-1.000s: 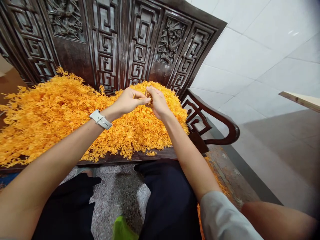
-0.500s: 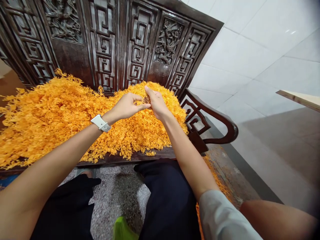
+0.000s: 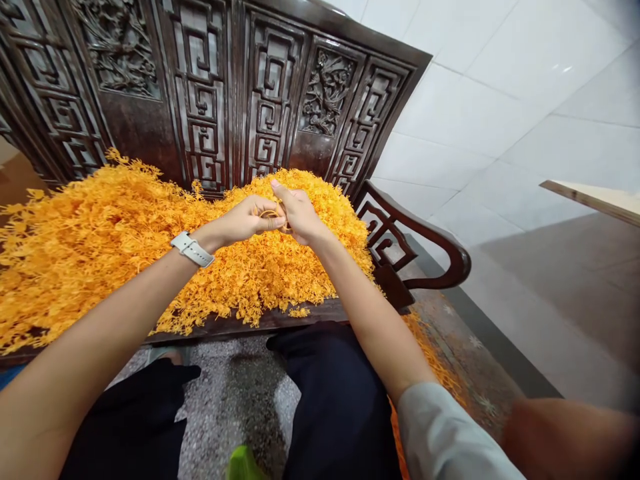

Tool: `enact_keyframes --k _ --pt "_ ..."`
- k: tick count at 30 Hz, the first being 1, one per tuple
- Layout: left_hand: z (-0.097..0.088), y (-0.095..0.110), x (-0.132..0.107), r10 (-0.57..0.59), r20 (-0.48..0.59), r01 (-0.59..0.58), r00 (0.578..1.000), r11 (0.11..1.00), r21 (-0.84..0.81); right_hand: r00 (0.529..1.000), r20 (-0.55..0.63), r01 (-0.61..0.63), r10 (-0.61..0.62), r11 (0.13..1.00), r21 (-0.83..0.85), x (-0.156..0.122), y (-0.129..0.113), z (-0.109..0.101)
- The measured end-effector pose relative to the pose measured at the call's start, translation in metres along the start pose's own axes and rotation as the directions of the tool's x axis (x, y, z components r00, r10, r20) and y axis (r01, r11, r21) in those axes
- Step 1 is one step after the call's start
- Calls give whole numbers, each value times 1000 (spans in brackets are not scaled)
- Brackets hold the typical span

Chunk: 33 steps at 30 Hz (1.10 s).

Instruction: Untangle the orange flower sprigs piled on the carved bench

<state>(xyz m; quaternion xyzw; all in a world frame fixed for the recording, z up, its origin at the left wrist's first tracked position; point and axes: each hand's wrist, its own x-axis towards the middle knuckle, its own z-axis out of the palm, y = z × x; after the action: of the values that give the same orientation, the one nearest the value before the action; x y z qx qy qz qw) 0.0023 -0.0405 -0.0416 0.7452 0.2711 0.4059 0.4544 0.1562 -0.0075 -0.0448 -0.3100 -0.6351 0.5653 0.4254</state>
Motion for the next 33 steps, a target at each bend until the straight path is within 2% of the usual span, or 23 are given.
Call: enact_keyframes --k 4,9,12,15,16,18,21,22,24,26,29,31,33 --pt "-4 5 -4 20 71 -20 997 1000 -7 998 40 -49 46 995 88 -7 -10 3" --pt "-12 13 -12 -32 158 44 987 997 -71 979 161 -151 125 976 158 -17 -22 1" --pt "-12 21 -14 -31 219 44 975 998 -53 991 124 -74 48 974 214 -12 -25 -6" --pt "-3 27 -12 -14 285 51 958 991 -121 995 -12 101 -101 961 257 1 -21 -19" --pt "0 28 -11 -10 257 55 966 984 -169 989 -64 144 -133 960 241 6 -18 -24" --pt "4 28 -7 -13 126 47 992 962 -270 972 -179 178 -152 973 143 15 -5 -31" --pt "0 29 -4 -84 -58 60 995 942 -331 909 -355 146 -219 964 -222 23 21 -38" --pt "-4 29 -4 -118 -98 78 988 937 -340 888 -376 124 -267 923 -364 24 30 -40" --pt "-13 28 -5 -176 -164 106 971 926 -363 875 -352 74 -332 812 -579 23 42 -42" --pt "-21 26 -5 -209 -243 103 947 917 -386 879 -330 34 -344 736 -676 20 46 -44" --pt "-28 22 -5 -225 -360 75 906 919 -386 872 -294 108 -392 739 -665 16 38 -41" --pt "-27 21 -3 -224 -429 53 875 925 -375 894 -227 222 -387 821 -526 13 28 -34" --pt "-25 21 -1 -218 -488 25 845 928 -372 940 -129 264 -317 911 -317 8 18 -24"
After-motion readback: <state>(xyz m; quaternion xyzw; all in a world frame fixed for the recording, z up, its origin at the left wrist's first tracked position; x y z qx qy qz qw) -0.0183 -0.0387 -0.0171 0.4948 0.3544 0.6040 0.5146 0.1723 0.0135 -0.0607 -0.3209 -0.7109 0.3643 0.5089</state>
